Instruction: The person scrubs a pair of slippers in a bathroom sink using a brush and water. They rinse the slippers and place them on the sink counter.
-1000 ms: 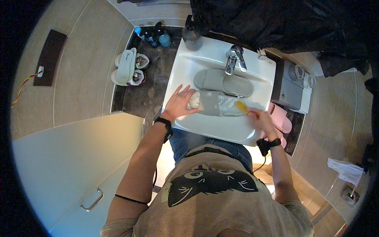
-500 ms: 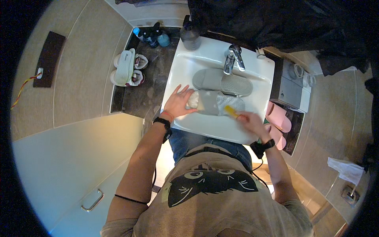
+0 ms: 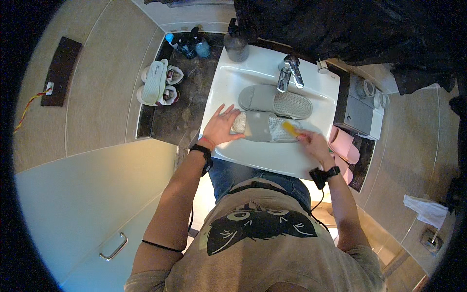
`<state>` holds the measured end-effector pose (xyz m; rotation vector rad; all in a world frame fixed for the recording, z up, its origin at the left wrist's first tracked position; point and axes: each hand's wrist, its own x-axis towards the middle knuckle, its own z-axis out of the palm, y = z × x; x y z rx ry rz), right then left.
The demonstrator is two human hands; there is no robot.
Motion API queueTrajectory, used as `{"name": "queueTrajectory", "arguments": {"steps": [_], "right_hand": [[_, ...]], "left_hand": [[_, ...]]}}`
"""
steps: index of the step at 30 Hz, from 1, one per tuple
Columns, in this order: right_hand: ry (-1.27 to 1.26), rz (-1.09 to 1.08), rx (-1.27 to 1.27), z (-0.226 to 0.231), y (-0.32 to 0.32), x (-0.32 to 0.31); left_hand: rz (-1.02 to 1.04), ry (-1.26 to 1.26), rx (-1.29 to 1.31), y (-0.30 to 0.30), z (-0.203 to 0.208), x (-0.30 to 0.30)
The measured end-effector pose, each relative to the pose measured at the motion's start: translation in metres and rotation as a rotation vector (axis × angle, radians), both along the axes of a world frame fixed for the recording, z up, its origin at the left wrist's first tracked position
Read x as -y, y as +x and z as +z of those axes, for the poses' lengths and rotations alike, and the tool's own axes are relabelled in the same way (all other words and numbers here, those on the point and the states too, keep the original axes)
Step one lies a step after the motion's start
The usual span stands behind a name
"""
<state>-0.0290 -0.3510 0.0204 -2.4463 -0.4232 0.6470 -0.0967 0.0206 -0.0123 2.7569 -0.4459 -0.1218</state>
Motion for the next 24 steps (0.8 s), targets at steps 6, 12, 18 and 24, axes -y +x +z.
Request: {"name": "queueTrajectory", "arguments": {"steps": [6, 12, 18, 24], "right_hand": [[0.089, 0.226, -0.023, -0.007, -0.021, -0.021], [-0.015, 0.031, 0.052, -0.006, 0.007, -0.006], [-0.040, 0.243, 0.035, 0.004, -0.018, -0.027], [-0.029, 0.058, 0.066, -0.004, 0.011, -0.013]], "left_hand": [[-0.010, -0.010, 0.006, 0.001, -0.003, -0.001], [-0.009, 0.005, 0.031, -0.001, -0.005, -0.002], [-0.005, 0.003, -0.015, 0.002, -0.001, 0.000], [-0.001, -0.012, -0.008, 0.002, 0.003, 0.000]]}}
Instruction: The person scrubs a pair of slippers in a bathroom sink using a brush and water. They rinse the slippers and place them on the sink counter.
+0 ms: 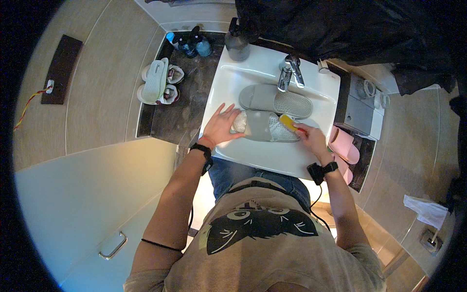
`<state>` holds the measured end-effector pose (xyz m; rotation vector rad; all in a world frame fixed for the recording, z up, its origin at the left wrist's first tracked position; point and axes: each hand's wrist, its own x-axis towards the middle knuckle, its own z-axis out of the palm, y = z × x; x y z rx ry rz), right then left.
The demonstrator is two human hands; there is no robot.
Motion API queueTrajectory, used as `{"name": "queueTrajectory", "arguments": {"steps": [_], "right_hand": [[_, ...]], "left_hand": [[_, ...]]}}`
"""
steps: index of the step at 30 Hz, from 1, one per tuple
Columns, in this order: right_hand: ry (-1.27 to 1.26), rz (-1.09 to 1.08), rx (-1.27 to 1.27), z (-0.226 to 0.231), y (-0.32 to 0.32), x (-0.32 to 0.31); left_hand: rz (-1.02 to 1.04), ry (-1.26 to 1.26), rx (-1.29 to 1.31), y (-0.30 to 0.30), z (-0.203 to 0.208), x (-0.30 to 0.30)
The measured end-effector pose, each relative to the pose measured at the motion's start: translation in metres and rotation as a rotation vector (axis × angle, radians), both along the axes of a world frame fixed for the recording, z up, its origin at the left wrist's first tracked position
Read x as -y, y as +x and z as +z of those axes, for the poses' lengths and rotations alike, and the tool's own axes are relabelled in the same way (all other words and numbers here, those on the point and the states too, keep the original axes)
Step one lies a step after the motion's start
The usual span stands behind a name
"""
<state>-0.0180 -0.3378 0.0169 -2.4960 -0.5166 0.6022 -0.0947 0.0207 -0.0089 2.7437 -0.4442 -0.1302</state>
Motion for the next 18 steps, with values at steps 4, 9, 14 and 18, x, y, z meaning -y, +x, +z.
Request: {"name": "queueTrajectory", "arguments": {"steps": [4, 9, 14, 18], "right_hand": [[0.024, 0.174, -0.078, 0.000, -0.023, -0.011], [-0.060, -0.003, -0.058, 0.002, 0.002, -0.001], [0.005, 0.189, -0.106, 0.004, -0.027, -0.025], [0.033, -0.044, -0.065, 0.005, -0.001, -0.007]], "left_hand": [[-0.004, 0.000, 0.001, -0.001, -0.001, 0.000], [-0.002, -0.010, 0.025, -0.002, -0.003, 0.000], [-0.009, -0.012, 0.037, -0.001, -0.005, 0.000], [0.030, -0.016, -0.045, 0.001, 0.003, 0.003]]}}
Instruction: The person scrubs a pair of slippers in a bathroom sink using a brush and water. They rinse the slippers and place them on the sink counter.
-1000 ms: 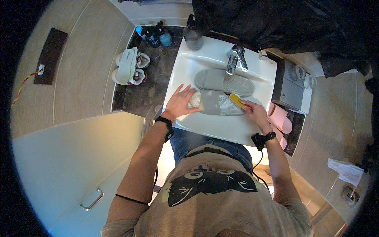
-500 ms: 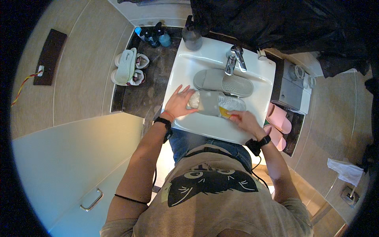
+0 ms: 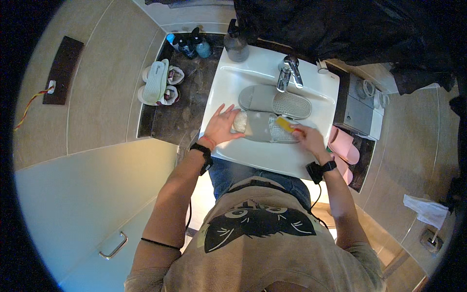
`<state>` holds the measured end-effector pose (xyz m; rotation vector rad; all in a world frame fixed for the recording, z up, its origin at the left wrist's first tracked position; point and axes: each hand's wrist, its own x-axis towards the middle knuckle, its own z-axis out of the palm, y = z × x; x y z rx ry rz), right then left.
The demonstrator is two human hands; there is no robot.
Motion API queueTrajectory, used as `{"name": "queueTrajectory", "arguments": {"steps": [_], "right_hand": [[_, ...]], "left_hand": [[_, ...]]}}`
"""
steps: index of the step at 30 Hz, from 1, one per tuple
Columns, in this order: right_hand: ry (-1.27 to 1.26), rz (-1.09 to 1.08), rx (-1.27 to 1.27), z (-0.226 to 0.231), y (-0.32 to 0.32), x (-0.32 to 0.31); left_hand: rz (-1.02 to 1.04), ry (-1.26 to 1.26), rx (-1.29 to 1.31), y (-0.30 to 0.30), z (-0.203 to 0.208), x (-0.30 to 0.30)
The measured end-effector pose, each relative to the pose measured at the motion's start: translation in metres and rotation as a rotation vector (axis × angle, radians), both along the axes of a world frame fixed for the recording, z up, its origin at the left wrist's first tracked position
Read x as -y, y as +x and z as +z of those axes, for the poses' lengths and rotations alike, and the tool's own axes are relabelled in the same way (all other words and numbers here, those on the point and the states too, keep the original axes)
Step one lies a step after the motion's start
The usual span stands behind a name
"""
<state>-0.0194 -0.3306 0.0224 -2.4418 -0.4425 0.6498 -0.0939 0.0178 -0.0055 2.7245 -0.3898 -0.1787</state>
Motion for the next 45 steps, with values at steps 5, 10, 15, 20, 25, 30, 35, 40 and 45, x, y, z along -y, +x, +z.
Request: {"name": "queueTrajectory", "arguments": {"steps": [5, 10, 15, 20, 25, 30, 35, 40, 45], "right_hand": [[-0.181, 0.068, 0.067, 0.011, 0.005, 0.007], [-0.095, 0.049, 0.056, 0.022, -0.001, 0.008], [0.034, 0.004, 0.058, 0.030, -0.002, 0.018], [0.188, -0.064, 0.101, 0.022, 0.000, 0.033], [0.193, -0.059, -0.056, 0.035, -0.001, 0.024], [0.194, 0.045, -0.019, 0.011, -0.006, 0.011], [0.148, 0.091, -0.064, 0.014, -0.001, -0.012], [0.157, 0.102, -0.082, 0.012, 0.002, -0.023], [0.258, 0.067, -0.046, -0.004, 0.002, -0.033]], "left_hand": [[-0.029, 0.010, -0.056, 0.009, 0.020, 0.040], [0.075, 0.147, -0.145, 0.017, 0.022, 0.100], [0.050, 0.142, -0.219, 0.021, 0.031, 0.101], [-0.183, 0.217, -0.123, 0.020, 0.071, 0.075], [-0.097, 0.254, -0.091, 0.007, 0.075, 0.038], [-0.015, 0.024, -0.202, 0.008, 0.050, 0.046], [0.172, 0.109, -0.165, -0.008, 0.039, 0.068], [0.068, -0.016, -0.208, -0.004, 0.060, 0.031], [-0.278, 0.151, -0.109, -0.012, 0.076, 0.016]]}}
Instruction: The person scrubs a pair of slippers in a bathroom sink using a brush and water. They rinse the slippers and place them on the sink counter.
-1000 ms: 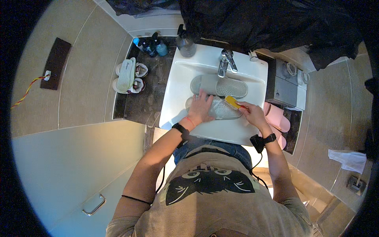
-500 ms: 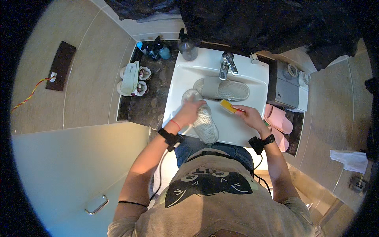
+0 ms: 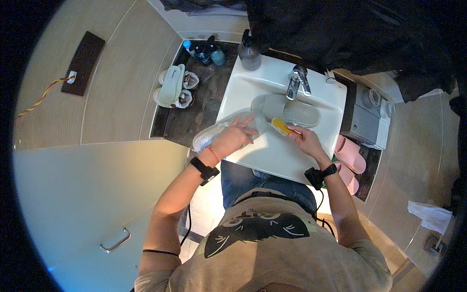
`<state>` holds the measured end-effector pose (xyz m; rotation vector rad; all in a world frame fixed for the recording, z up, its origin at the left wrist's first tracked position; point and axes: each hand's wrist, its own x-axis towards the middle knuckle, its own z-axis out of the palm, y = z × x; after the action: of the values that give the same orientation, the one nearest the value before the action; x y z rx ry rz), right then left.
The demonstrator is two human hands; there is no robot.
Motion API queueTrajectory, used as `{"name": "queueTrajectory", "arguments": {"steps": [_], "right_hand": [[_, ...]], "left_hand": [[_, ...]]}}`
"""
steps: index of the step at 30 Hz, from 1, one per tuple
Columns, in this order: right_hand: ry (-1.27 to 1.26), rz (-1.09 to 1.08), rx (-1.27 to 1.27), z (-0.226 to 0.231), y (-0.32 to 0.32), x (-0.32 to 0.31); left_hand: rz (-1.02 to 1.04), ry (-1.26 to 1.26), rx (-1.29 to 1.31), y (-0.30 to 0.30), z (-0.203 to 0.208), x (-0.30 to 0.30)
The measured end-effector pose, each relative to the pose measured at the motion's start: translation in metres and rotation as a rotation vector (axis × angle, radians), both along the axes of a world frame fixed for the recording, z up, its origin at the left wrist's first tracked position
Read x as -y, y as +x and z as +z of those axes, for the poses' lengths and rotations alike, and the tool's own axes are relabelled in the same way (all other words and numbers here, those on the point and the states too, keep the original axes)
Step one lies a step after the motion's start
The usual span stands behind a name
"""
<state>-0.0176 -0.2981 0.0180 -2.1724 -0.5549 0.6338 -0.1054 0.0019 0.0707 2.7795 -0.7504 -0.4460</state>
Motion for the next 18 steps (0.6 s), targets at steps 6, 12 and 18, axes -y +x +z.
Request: {"name": "queueTrajectory", "arguments": {"steps": [6, 12, 18], "right_hand": [[-0.096, -0.020, -0.060, 0.012, 0.005, 0.004], [-0.378, -0.004, 0.038, 0.003, 0.012, 0.041], [-0.335, 0.072, 0.053, -0.025, 0.011, 0.038]], "left_hand": [[0.033, -0.056, 0.273, 0.000, -0.012, 0.025], [0.326, 0.038, 0.002, 0.002, -0.016, 0.015], [0.382, 0.064, -0.158, -0.002, -0.042, 0.000]]}}
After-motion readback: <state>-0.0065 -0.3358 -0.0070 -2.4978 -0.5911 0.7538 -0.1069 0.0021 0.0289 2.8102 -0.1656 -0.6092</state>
